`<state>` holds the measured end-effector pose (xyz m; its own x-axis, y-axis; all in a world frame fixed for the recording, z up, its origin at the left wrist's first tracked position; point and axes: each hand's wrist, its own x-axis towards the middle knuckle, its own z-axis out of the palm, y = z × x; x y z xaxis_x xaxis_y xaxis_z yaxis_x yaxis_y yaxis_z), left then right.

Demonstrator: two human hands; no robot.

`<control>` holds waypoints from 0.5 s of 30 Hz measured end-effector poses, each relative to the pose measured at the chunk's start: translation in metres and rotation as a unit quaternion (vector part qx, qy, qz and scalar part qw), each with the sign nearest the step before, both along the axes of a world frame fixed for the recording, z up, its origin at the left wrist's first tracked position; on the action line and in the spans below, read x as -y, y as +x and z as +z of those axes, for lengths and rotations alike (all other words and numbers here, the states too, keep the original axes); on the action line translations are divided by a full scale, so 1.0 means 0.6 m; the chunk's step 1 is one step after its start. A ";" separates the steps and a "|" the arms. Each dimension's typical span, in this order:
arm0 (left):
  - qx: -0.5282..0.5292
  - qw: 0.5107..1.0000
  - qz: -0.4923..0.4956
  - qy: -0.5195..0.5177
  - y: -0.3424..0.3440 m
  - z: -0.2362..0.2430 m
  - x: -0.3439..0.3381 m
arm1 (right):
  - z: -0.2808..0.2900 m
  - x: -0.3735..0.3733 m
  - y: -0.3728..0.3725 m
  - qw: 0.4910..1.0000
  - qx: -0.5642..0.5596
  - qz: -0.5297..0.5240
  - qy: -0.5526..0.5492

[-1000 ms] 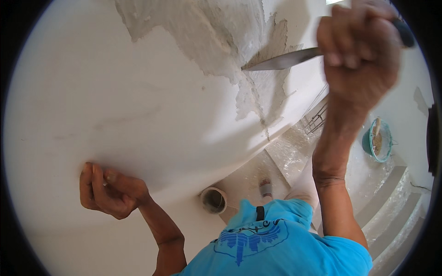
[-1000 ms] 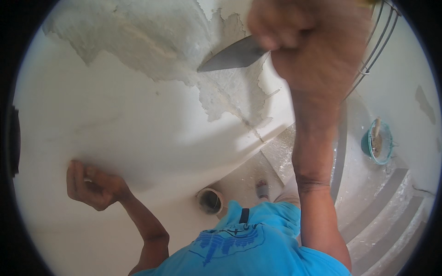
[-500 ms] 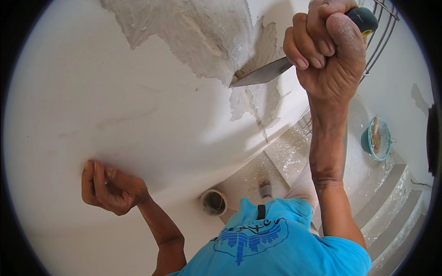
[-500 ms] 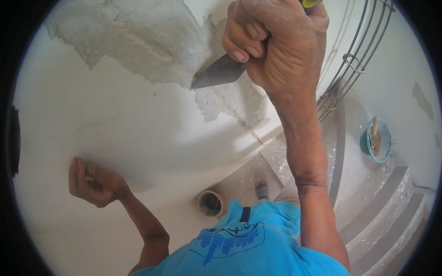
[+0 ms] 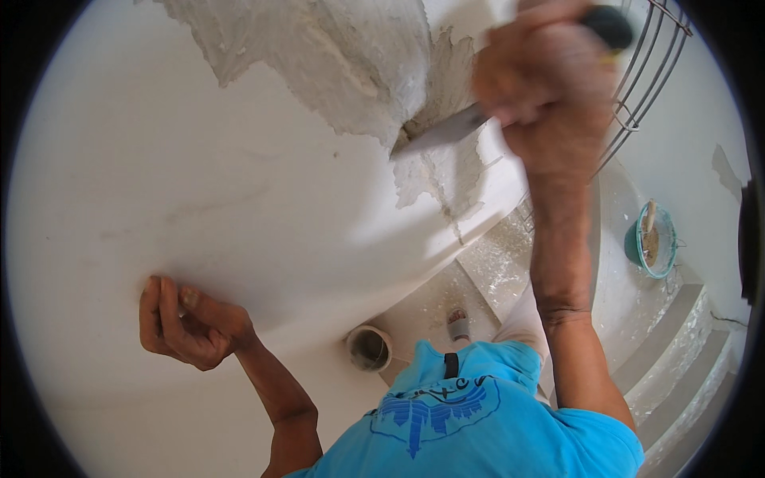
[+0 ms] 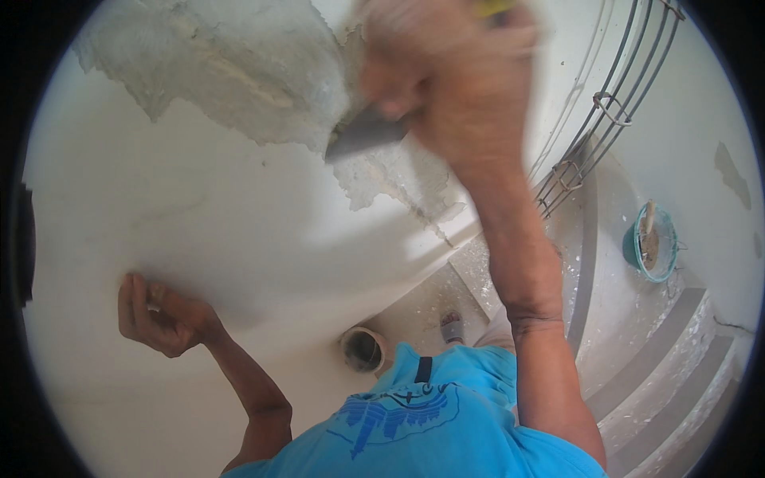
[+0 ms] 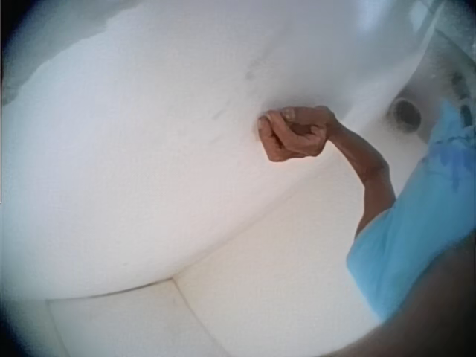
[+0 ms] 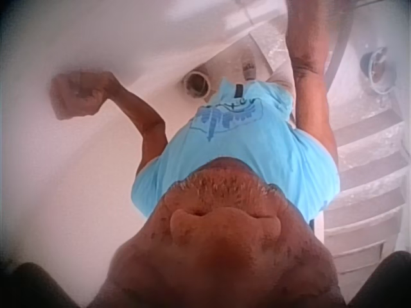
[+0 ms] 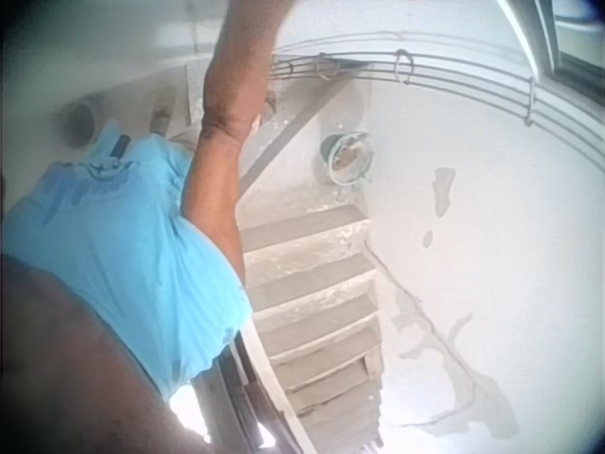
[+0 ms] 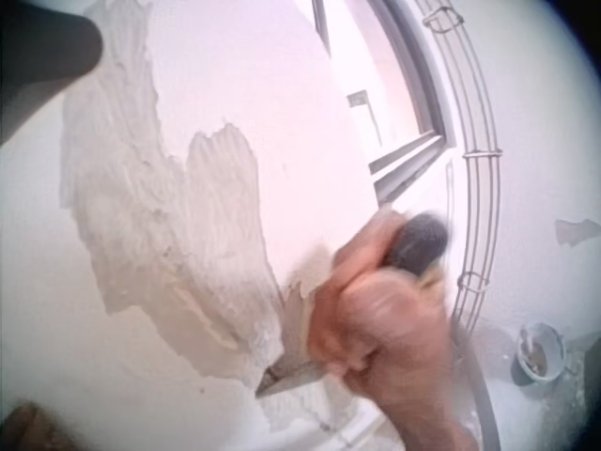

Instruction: The person scrapes loose material from a crack in a white wall using a putty knife.

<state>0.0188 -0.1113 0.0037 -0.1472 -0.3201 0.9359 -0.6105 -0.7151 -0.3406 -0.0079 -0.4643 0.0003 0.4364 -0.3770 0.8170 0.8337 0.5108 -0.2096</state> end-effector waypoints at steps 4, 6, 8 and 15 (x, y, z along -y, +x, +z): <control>0.001 1.000 0.003 -0.002 -0.006 0.006 0.016 | 0.006 -0.012 -0.013 0.999 -0.036 0.008 0.028; 0.001 1.000 0.001 0.001 0.001 0.004 0.009 | 0.015 -0.009 -0.012 1.000 -0.021 0.005 0.016; 0.006 1.000 0.009 0.003 -0.003 0.002 0.003 | 0.012 -0.004 -0.006 1.000 0.003 0.019 0.010; -0.003 1.000 -0.007 -0.015 0.007 -0.012 -0.011 | -0.007 -0.040 0.004 1.000 -0.015 0.016 -0.008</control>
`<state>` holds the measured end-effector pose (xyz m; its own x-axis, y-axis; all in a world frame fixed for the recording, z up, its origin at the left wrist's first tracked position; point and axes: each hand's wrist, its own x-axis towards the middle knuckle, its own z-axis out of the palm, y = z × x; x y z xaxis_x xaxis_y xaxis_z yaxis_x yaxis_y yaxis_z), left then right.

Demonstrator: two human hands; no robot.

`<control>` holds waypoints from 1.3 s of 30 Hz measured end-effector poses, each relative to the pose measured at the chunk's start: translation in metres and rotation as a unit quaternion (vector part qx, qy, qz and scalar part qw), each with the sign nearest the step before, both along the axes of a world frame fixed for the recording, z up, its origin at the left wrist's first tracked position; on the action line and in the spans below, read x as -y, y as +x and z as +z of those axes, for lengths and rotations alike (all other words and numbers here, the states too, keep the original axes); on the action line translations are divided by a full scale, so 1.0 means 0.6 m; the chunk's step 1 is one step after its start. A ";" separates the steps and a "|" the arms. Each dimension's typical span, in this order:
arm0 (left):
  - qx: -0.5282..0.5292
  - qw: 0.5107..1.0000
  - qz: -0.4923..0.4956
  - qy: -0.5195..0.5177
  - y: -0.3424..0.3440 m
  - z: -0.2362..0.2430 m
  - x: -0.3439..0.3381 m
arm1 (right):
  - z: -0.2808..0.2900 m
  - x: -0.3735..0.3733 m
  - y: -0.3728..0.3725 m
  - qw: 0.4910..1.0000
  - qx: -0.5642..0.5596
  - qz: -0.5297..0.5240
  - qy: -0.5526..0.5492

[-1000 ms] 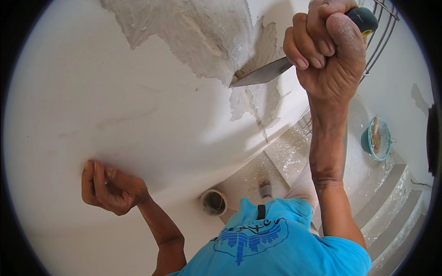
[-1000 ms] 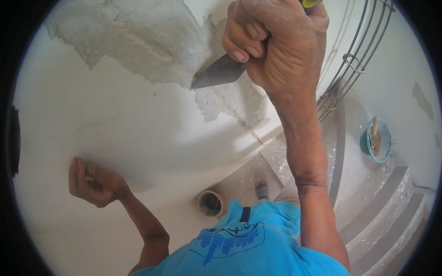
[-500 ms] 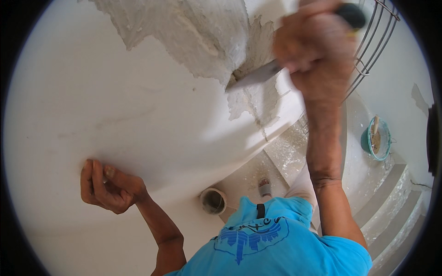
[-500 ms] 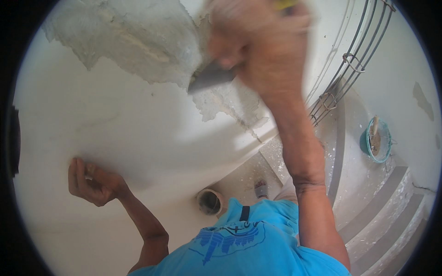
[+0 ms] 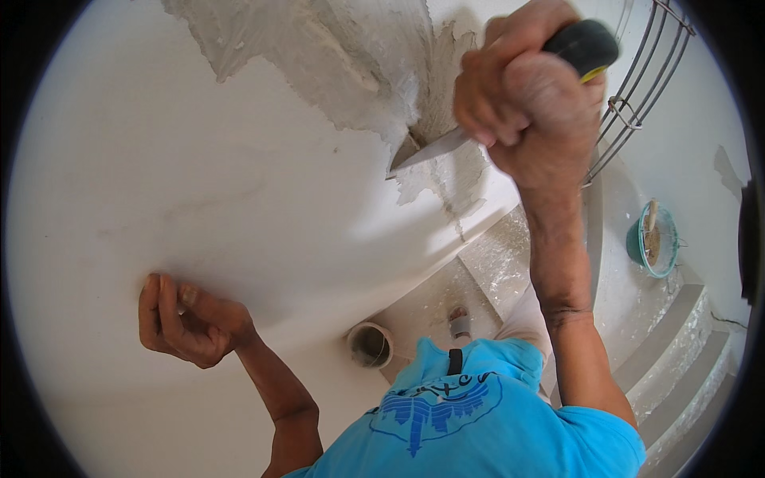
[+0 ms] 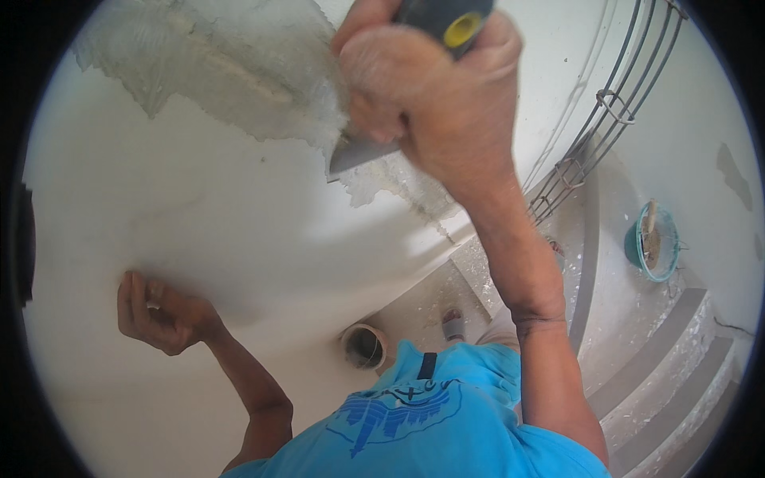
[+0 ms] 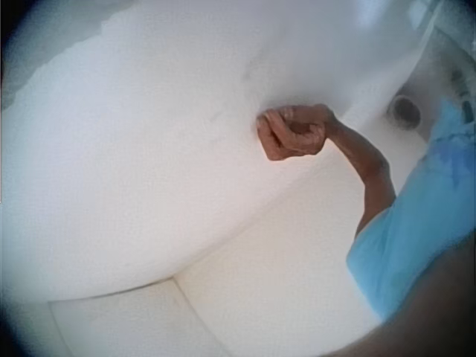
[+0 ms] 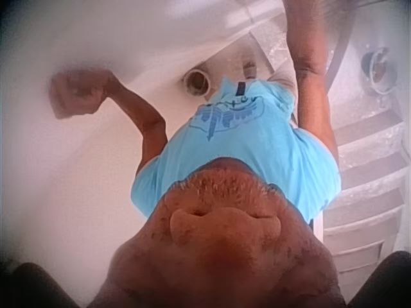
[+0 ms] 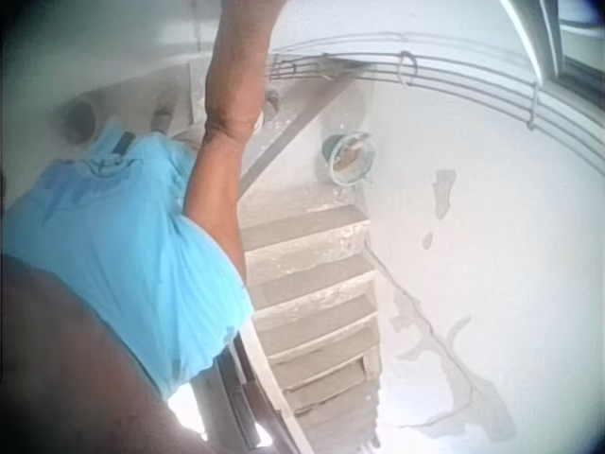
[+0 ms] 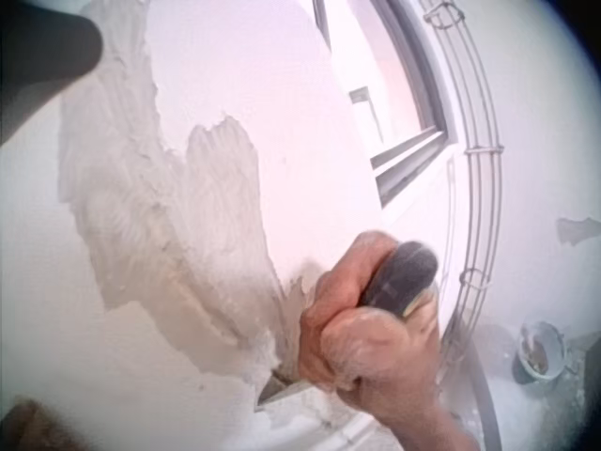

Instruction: The person scrapes loose material from a crack in a white wall using a putty knife.

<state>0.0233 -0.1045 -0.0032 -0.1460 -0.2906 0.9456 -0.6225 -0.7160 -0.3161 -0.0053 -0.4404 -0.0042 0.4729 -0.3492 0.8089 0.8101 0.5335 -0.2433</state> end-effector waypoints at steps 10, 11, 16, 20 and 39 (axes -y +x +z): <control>0.006 1.000 0.010 0.022 -0.008 0.012 0.009 | -0.038 0.000 -0.007 0.996 -0.010 -0.021 -0.084; 0.012 1.000 0.010 0.024 -0.005 0.012 0.005 | -0.027 0.019 -0.008 0.992 0.009 -0.025 -0.121; 0.011 1.000 0.004 0.027 -0.007 0.013 0.012 | -0.070 -0.012 -0.008 0.988 -0.040 -0.112 -0.099; 0.017 0.999 -0.006 0.033 -0.013 0.024 0.018 | -0.074 -0.013 -0.030 0.997 -0.061 -0.034 0.018; 0.008 1.000 0.000 0.019 -0.003 0.013 0.016 | -0.122 -0.028 -0.005 0.998 -0.046 -0.005 0.051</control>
<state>0.0214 -0.1143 0.0048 -0.1612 -0.3256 0.9317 -0.6164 -0.7040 -0.3527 -0.0085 -0.4233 -0.0776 0.5399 -0.4323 0.7222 0.7919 0.5516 -0.2619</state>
